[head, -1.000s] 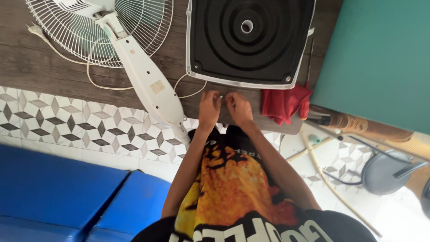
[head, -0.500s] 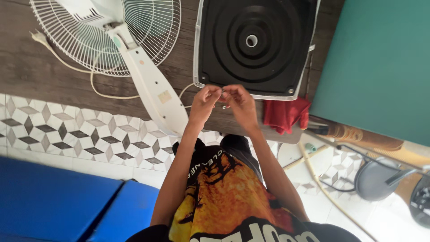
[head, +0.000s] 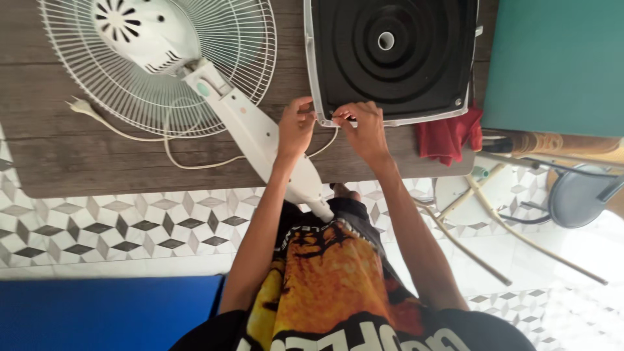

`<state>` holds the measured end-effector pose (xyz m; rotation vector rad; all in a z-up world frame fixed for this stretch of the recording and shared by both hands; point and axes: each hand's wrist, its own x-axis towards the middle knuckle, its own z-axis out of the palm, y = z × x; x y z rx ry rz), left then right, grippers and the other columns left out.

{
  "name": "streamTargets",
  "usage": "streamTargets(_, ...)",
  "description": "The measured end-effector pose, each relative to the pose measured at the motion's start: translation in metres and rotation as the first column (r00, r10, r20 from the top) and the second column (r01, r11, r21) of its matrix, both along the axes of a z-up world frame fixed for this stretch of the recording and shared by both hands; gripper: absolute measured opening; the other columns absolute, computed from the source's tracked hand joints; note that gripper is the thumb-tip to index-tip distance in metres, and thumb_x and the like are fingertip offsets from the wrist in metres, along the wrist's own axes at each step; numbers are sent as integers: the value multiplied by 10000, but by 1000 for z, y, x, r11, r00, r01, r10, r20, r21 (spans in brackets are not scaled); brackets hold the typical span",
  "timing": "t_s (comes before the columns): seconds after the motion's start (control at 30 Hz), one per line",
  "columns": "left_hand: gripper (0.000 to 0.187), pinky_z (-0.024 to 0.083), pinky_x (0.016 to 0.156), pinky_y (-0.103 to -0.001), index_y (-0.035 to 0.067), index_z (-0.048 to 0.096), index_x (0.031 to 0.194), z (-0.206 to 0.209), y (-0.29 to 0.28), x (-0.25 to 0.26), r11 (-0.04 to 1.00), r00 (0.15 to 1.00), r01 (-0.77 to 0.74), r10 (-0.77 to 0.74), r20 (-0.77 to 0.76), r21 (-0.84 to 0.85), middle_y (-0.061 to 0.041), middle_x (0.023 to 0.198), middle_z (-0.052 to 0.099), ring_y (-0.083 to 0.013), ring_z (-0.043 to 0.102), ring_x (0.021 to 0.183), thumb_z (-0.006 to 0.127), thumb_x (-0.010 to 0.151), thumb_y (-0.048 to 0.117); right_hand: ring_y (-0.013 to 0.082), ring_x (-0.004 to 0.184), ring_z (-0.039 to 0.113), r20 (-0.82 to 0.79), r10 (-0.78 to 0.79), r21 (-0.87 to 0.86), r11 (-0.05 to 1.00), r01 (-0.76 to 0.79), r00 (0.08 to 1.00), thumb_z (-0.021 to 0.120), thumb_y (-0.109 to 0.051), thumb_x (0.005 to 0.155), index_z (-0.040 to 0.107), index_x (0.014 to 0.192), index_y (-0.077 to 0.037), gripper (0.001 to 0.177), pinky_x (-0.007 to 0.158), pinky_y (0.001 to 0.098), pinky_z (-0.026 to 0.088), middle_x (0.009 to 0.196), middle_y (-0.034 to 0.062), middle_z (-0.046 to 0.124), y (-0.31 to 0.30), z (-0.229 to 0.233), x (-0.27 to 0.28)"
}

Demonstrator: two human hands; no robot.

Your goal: The person places a black circular component onto a white square base and secures it by inserting and tightening screws at the corners using a screwdriver. The person handles the components and screws by hand and uses a red-handled screwdriver to fasten the parts together.

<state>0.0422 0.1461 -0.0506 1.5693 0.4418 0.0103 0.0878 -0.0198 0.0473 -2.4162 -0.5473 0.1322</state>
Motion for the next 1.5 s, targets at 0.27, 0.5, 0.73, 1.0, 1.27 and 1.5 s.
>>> streamTargets(0.27, 576, 607, 927, -328, -36, 467, 1451, -48, -10, 3, 900, 987, 36, -99, -123, -434, -230, 1270, 691, -214, 698, 1117, 654, 1005, 278, 207, 915, 596, -51, -51, -59, 997, 48, 997, 781, -147, 894, 761, 934, -150, 45, 907, 403, 376, 875, -17, 740, 12, 4, 3)
streamTargets(0.5, 704, 649, 836, -337, -81, 469, 1420, -40, -5, 10, 891, 979, 29, -117, -168, -453, -258, 1140, 705, -251, 740, 975, 743, 924, 338, 228, 936, 590, -19, -70, -193, 979, 65, 997, 765, -139, 870, 756, 918, -149, 50, 882, 411, 376, 874, -15, 748, 18, 8, 5)
streamTargets(0.73, 724, 653, 850, -349, -99, 468, 1409, -38, 0, 12, 873, 974, 44, -145, -173, -485, -230, 1151, 696, -269, 736, 1004, 748, 916, 352, 218, 875, 617, 83, -70, -147, 986, 82, 994, 761, -133, 893, 718, 958, -121, 80, 882, 404, 386, 851, -11, 723, 28, 12, -3)
streamTargets(1.0, 729, 651, 856, -348, -92, 477, 1409, -39, -1, 14, 871, 971, 56, -162, -178, -488, -222, 1160, 694, -261, 735, 1007, 743, 910, 367, 186, 848, 602, 375, 16, -269, 959, 92, 927, 784, -147, 897, 709, 904, -125, 79, 855, 365, 409, 811, -14, 685, 28, 4, -12)
streamTargets(1.27, 733, 650, 859, -347, -85, 459, 1412, -36, 0, 13, 866, 968, 69, -178, -176, -494, -229, 1164, 689, -272, 739, 1013, 735, 916, 378, 227, 895, 586, 424, 102, -309, 950, 38, 900, 781, -130, 892, 696, 918, -96, 96, 850, 377, 426, 896, 21, 673, 23, 3, -14)
streamTargets(1.5, 600, 611, 830, -324, -59, 548, 1332, -22, 0, 12, 877, 967, 109, -203, -155, -468, -172, 1147, 739, -236, 792, 911, 694, 941, 373, 240, 892, 591, 396, 117, -286, 958, 2, 911, 776, -109, 902, 697, 928, -90, 86, 825, 382, 472, 879, 35, 662, 29, 1, -16)
